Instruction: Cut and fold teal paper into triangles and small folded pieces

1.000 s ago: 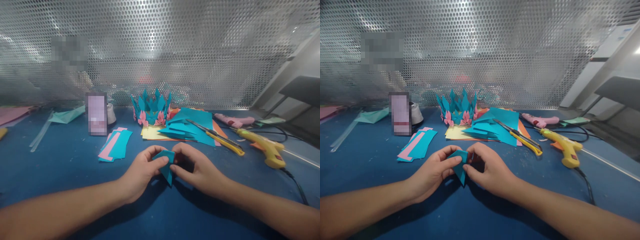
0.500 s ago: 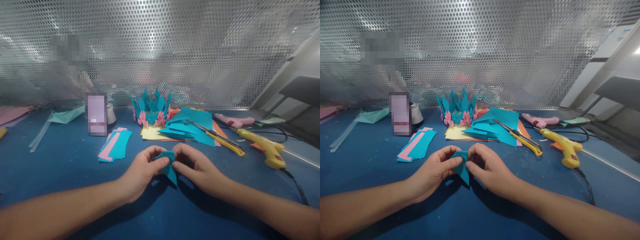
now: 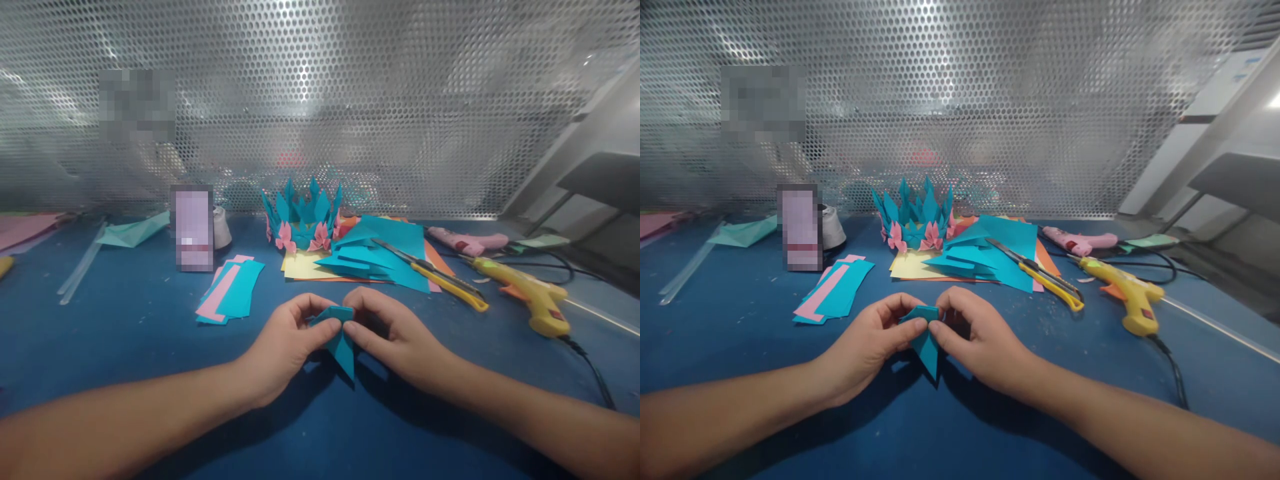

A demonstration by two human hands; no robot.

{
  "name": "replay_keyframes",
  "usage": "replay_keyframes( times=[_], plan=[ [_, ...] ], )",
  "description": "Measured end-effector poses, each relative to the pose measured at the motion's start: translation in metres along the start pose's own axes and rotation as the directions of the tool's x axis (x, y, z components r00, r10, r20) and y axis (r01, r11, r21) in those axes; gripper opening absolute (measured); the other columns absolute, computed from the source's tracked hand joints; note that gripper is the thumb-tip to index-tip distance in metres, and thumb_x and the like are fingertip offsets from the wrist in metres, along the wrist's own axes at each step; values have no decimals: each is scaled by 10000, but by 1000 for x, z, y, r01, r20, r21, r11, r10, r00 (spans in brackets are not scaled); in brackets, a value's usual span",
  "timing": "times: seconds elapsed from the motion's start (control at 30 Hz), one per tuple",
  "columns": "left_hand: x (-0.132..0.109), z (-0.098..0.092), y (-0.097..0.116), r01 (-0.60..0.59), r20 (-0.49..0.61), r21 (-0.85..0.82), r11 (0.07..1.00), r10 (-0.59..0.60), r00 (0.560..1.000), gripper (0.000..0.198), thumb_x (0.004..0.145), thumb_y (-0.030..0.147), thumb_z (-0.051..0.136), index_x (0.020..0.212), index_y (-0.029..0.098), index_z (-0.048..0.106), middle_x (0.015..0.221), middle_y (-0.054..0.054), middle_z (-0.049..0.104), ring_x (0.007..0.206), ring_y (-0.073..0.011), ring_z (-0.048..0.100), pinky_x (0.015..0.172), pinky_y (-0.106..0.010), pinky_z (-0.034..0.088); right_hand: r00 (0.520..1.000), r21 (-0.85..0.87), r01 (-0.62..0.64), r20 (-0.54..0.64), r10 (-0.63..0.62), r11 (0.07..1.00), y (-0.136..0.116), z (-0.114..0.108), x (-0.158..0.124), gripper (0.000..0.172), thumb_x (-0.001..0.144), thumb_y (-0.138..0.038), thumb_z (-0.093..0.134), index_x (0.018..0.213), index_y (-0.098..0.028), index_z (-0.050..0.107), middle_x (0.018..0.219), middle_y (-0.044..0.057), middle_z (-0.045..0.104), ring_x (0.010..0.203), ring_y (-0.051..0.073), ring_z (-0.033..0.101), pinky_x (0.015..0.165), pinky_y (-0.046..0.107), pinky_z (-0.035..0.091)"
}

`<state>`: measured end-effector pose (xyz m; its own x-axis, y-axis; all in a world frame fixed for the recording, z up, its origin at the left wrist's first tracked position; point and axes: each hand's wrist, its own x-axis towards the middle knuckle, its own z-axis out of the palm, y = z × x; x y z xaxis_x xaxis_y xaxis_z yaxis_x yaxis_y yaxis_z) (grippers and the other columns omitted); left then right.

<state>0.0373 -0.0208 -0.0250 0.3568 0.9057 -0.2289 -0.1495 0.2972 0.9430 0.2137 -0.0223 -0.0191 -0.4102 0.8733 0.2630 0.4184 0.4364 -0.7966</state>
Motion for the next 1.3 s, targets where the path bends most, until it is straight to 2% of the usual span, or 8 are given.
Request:
replay_keyframes(
  times=[0.27,0.43,0.63,0.87,1.03,1.1,1.2,1.3],
  plan=[
    [0,1,-1,-15,33,19,1000,14,999,271,687,292,745,838,155,566,743,29,541,614,-61,456,559,-196,335,995,-74,91,-31,-93,993,3,1,-1,55,830,-186,467,777,-202,463,799,24,535,718,144,506,640,262,440],
    [0,1,-1,-31,35,45,999,29,999,267,744,380,688,753,170,522,655,53,466,570,-60,390,538,-193,315,991,-91,128,-29,-131,988,1,0,-2,59,821,-170,470,775,-202,453,798,25,536,736,149,508,663,274,439],
    [-3,2,1,-84,48,119,989,79,996,273,743,374,682,695,168,510,599,62,421,543,-66,338,498,-195,269,996,-31,84,10,-83,996,-4,-3,-4,155,898,-282,424,765,-209,450,751,9,494,703,146,478,648,266,427],
    [-2,3,2,-48,45,129,990,43,998,262,732,376,692,707,164,541,594,53,457,538,-69,374,496,-200,286,998,8,66,14,-66,998,-3,-3,-3,240,939,-322,382,731,-209,426,739,1,465,702,140,453,660,261,411],
    [-3,5,3,-56,-37,57,997,58,998,259,736,388,695,732,167,560,645,50,483,573,-65,407,543,-192,328,1000,105,11,17,-13,994,0,-4,-4,234,941,-395,373,823,-210,452,744,-6,458,669,132,447,616,256,416],
    [-3,4,4,-50,-64,-8,999,49,997,257,749,405,680,767,183,550,691,46,503,611,-74,454,567,-193,356,999,186,18,38,-25,982,2,-2,-6,219,887,-427,487,897,-218,424,774,-14,448,654,120,446,587,244,423],
    [-2,3,4,-96,-100,-87,992,87,991,240,765,396,667,823,199,542,770,41,522,687,-88,503,629,-200,399,996,214,4,87,-23,977,4,3,-8,382,747,-339,689,926,-228,370,800,-22,458,655,112,474,584,238,446],
    [1,1,4,-118,-123,-118,986,103,987,238,777,377,660,807,185,522,762,42,514,689,-84,499,663,-206,421,999,170,23,43,-31,985,5,6,-7,281,780,-196,619,895,-229,366,783,-24,478,653,110,499,615,252,471]
  ],
)
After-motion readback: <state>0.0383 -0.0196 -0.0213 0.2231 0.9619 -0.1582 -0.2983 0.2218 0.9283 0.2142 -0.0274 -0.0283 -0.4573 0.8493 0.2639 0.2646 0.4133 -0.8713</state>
